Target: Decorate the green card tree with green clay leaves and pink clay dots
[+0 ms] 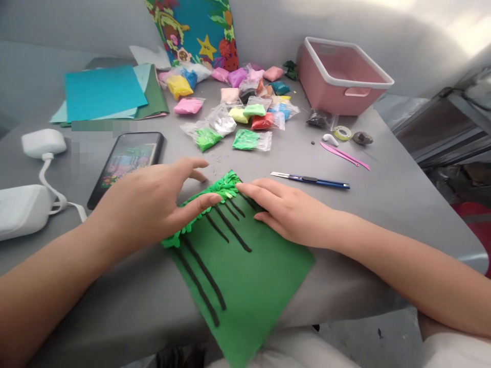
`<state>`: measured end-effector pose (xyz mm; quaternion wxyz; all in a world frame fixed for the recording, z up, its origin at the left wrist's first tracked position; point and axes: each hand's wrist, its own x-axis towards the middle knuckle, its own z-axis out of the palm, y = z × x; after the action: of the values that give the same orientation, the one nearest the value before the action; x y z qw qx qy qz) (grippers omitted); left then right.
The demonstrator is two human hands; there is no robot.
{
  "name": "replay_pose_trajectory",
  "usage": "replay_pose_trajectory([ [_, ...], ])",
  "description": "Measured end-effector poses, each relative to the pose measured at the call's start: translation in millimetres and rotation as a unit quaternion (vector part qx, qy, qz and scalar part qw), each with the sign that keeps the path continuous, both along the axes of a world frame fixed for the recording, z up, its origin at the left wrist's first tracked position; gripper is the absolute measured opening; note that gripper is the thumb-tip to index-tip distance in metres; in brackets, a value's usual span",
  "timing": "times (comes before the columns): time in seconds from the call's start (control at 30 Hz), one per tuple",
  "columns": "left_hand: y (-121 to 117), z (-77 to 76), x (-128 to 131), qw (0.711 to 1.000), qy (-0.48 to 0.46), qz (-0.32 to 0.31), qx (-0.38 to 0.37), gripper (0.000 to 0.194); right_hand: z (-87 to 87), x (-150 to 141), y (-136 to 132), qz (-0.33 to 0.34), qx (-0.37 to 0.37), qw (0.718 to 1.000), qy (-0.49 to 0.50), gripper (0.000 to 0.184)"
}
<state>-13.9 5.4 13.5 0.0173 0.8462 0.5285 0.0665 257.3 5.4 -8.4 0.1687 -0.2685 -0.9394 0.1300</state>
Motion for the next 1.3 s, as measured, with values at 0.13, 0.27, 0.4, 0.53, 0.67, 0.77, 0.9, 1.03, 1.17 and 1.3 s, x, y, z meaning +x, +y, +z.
replay_pose_trajectory([
  [0.13, -7.2, 6.7, 4.8, 0.998, -0.036, 0.000, -0.042, 0.056, 0.8, 4.0, 17.1, 0.029, -0.017, 0.999, -0.012, 0.048],
  [0.27, -12.2, 12.8, 6.3, 0.991, -0.060, 0.016, -0.122, 0.051, 5.9, 5.9, 32.5, 0.039, -0.021, 0.998, -0.037, 0.047],
  [0.4, -14.5, 9.2, 2.6, 0.997, -0.054, -0.008, -0.052, 0.035, 13.1, 2.8, 33.1, 0.061, -0.027, 0.997, -0.037, 0.034],
  [0.53, -14.8, -1.0, 1.8, 0.988, -0.094, -0.118, 0.037, 0.033, 11.1, -4.1, 20.0, 0.022, 0.041, 0.999, 0.001, 0.016],
  [0.67, -13.3, -8.3, 6.8, 0.974, -0.077, -0.196, 0.079, 0.035, 2.4, -9.7, 11.7, 0.009, 0.125, 0.992, 0.014, 0.013],
  [0.77, -11.6, -10.5, 10.5, 0.972, -0.060, -0.214, 0.078, 0.038, -1.0, -13.1, 10.9, 0.006, 0.137, 0.990, 0.016, 0.014],
  [0.9, -10.1, -11.1, 12.1, 0.973, -0.062, -0.211, 0.067, 0.040, -2.0, -18.2, 11.3, -0.013, 0.141, 0.990, 0.021, 0.017],
  [1.03, -10.7, -11.3, 12.5, 0.975, -0.071, -0.202, 0.055, 0.041, -2.0, -22.9, 11.9, -0.023, 0.140, 0.990, 0.019, 0.017],
  [1.17, -12.3, -11.4, 13.6, 0.976, -0.054, -0.201, 0.064, 0.041, -1.6, -26.2, 12.1, -0.024, 0.150, 0.988, 0.016, 0.020],
  [1.3, -13.6, -12.1, 14.7, 0.977, -0.045, -0.198, 0.069, 0.040, -3.3, -27.8, 12.5, -0.026, 0.161, 0.986, 0.013, 0.020],
])
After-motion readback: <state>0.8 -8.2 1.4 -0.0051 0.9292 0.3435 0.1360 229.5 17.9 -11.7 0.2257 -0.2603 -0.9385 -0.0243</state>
